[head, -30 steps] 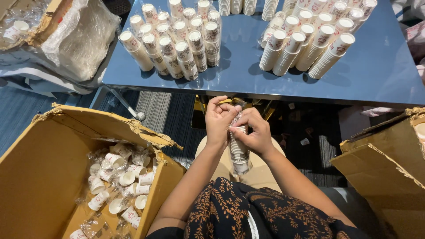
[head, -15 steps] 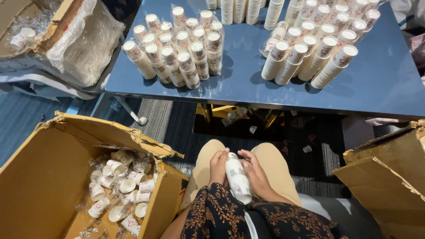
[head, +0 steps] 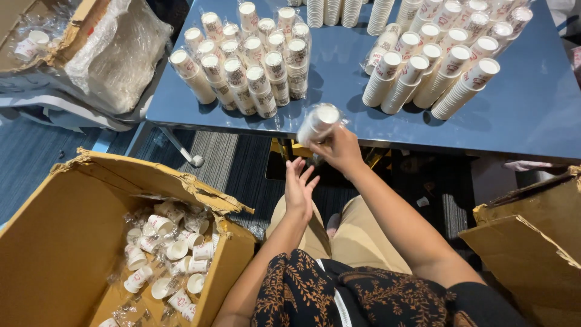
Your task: The person picks up stacks of paper cups from a table, places them into clear plastic bags, and then puts the filled bags into large cardboard boxes. They also reach into boxes on the floor to sort or add individual paper cups.
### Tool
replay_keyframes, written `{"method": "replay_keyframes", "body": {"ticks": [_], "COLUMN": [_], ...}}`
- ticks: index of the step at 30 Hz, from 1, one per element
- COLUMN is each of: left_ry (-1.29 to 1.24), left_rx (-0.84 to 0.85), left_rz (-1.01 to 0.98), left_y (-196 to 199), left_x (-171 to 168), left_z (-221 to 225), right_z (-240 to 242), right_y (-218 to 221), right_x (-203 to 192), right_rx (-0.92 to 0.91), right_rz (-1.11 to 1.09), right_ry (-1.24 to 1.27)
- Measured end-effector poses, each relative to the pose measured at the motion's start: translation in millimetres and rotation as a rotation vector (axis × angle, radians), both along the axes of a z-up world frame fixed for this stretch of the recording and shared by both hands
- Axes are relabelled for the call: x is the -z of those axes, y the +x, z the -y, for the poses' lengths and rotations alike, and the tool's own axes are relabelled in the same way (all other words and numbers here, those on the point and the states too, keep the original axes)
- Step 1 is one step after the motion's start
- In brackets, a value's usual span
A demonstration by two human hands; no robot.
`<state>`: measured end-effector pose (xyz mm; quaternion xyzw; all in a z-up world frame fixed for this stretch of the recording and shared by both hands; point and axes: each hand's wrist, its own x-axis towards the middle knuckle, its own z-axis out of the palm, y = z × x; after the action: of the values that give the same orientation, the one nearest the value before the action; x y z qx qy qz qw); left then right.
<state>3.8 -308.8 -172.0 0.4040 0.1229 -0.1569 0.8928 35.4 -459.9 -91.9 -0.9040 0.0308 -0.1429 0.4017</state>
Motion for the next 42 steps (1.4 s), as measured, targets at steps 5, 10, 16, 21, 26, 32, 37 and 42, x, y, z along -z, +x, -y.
{"method": "replay_keyframes", "body": {"ticks": [5, 10, 16, 21, 26, 32, 37, 42], "left_ry": [0.09, 0.138, 0.118, 0.107, 0.114, 0.185, 0.313, 0.739], "left_rx": [-0.009, -0.039, -0.078, -0.078, -0.073, -0.044, -0.021, -0.01], "left_rz": [-0.166, -0.256, -0.268, -0.286, -0.285, -0.184, 0.386, 1.097], "left_y": [-28, -37, -35, -36, -33, -28, -6, 49], "left_x": [64, 82, 84, 75, 75, 61, 37, -48], "left_z": [-35, -58, -60, -63, -62, -47, 12, 97], "right_z": [-17, -47, -69, -76, -71, 2, 145, 272], "right_y": [70, 110, 143, 147, 115, 17, -51, -41], "right_x": [4, 21, 32, 35, 36, 40, 47, 39], "right_rx": [-0.003, 0.006, 0.021, 0.065, 0.013, 0.113, 0.507, 0.499], "right_rz": [0.151, 0.319, 0.157, 0.191, 0.147, 0.28, 0.589, 0.655], "right_ry": [-0.043, -0.05, 0.288, 0.262, 0.31, 0.449, 0.251, 0.578]}}
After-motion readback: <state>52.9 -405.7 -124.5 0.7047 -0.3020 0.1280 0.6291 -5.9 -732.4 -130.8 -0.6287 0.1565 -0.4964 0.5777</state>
